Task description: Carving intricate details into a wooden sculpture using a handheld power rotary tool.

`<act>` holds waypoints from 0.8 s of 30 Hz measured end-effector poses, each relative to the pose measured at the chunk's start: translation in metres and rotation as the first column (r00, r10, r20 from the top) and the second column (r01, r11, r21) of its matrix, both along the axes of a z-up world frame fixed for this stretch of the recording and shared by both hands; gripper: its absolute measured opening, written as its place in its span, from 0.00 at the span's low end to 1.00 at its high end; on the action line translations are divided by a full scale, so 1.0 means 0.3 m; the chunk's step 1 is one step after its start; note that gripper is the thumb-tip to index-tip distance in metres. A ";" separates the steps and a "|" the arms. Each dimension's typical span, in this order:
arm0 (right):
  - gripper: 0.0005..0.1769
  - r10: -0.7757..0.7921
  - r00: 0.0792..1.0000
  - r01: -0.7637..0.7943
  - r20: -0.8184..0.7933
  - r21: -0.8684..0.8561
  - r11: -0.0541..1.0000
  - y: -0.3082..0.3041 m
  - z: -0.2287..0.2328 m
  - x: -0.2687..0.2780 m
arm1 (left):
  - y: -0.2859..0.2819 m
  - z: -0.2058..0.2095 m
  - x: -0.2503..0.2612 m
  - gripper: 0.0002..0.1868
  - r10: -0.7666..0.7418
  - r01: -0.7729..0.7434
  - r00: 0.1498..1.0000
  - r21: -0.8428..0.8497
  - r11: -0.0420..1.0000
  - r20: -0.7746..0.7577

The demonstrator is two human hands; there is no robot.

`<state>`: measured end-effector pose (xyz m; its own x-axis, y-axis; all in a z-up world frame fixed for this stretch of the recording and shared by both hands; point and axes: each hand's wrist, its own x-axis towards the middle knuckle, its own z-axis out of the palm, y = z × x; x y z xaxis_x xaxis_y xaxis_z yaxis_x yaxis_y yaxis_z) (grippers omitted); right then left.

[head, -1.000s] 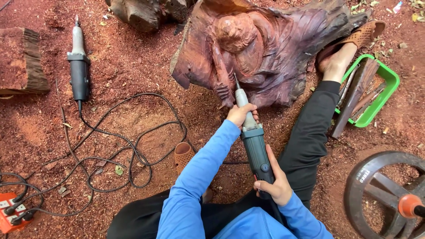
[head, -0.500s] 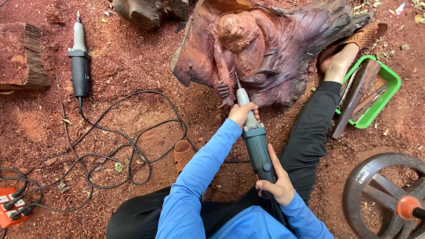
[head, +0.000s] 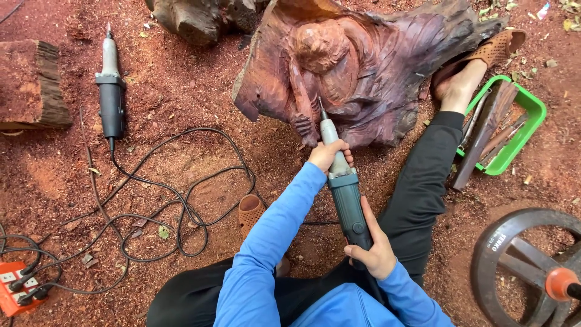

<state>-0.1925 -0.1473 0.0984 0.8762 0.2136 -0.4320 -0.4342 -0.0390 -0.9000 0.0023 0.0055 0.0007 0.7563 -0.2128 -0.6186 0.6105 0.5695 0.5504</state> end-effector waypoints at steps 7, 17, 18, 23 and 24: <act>0.66 0.016 0.999 -0.016 0.047 0.005 1.000 0.012 -0.003 0.008 | 0.006 0.008 -0.004 0.15 0.012 -0.012 1.000 0.011 1.000 -0.029; 0.67 0.018 0.999 -0.017 0.028 -0.043 0.999 -0.005 -0.004 0.013 | -0.009 -0.042 0.004 0.12 0.014 -0.014 0.999 0.007 1.000 0.032; 0.67 0.012 0.999 -0.011 0.032 -0.049 0.999 -0.001 -0.011 0.010 | -0.007 -0.033 0.002 0.17 0.018 -0.018 1.000 0.043 0.999 0.008; 0.67 0.029 0.999 -0.028 0.021 -0.053 0.998 -0.007 0.009 0.014 | -0.010 -0.049 0.001 0.13 0.021 -0.021 1.000 -0.005 1.000 0.021; 0.67 0.038 0.999 -0.036 0.036 -0.047 0.998 -0.013 0.007 0.013 | -0.011 -0.051 0.001 0.10 0.020 -0.019 0.999 -0.025 1.000 0.037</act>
